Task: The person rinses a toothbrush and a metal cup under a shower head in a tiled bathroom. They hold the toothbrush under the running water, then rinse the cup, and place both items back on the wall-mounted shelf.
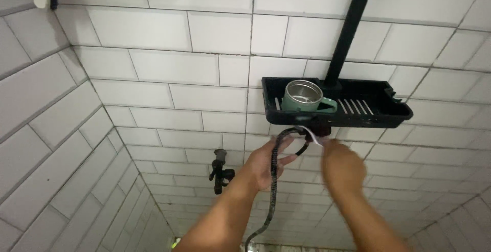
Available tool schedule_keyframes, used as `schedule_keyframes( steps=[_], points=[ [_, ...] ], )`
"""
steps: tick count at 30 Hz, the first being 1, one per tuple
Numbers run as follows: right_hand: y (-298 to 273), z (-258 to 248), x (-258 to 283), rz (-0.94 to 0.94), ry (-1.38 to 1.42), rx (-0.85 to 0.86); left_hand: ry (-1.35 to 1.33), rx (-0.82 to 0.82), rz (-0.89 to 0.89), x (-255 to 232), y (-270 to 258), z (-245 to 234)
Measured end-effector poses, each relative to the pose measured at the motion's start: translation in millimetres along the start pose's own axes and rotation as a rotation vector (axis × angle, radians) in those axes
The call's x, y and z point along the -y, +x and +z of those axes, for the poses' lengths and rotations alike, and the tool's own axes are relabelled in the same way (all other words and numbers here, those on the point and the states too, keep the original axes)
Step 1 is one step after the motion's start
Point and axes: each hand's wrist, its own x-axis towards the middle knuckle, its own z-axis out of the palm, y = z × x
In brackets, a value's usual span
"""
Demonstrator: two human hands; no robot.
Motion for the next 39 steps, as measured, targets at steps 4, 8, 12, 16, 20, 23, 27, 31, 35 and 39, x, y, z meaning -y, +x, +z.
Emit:
schedule_keyframes(
  steps=[4, 8, 12, 16, 20, 23, 27, 31, 35, 39],
  points=[
    [-24, 19, 10, -0.264, -0.002, -0.144, -0.159, -0.034, -0.011, 7, 13, -2],
    [-24, 7, 6, -0.166, -0.055, -0.119, -0.127, -0.054, 0.01, 5, 13, -3],
    [-36, 8, 12, -0.188, -0.056, -0.061, -0.149, -0.211, -0.041, 8, 16, 2],
    [-28, 19, -1, -0.163, -0.046, -0.204, -0.177, -0.096, -0.04, 5, 11, 1],
    [-40, 2, 17, -0.109, 0.041, -0.109, -0.203, -0.143, -0.038, 11, 20, -6],
    [-34, -9, 16, 0.022, 0.06, 0.073, -0.179, -0.118, -0.011, 7, 15, -4],
    [-42, 11, 11, -0.184, -0.012, -0.189, -0.216, -0.152, -0.043, -1, 0, 10],
    [-39, -13, 13, -0.103, -0.026, 0.029, -0.253, -0.145, -0.053, 6, 11, -9],
    [-34, -5, 7, -0.119, -0.101, -0.095, -0.155, -0.096, -0.024, 2, -3, 1],
    [-31, -10, 11, 0.019, 0.084, 0.0, -0.151, -0.086, 0.001, 5, 2, -5]
  ],
)
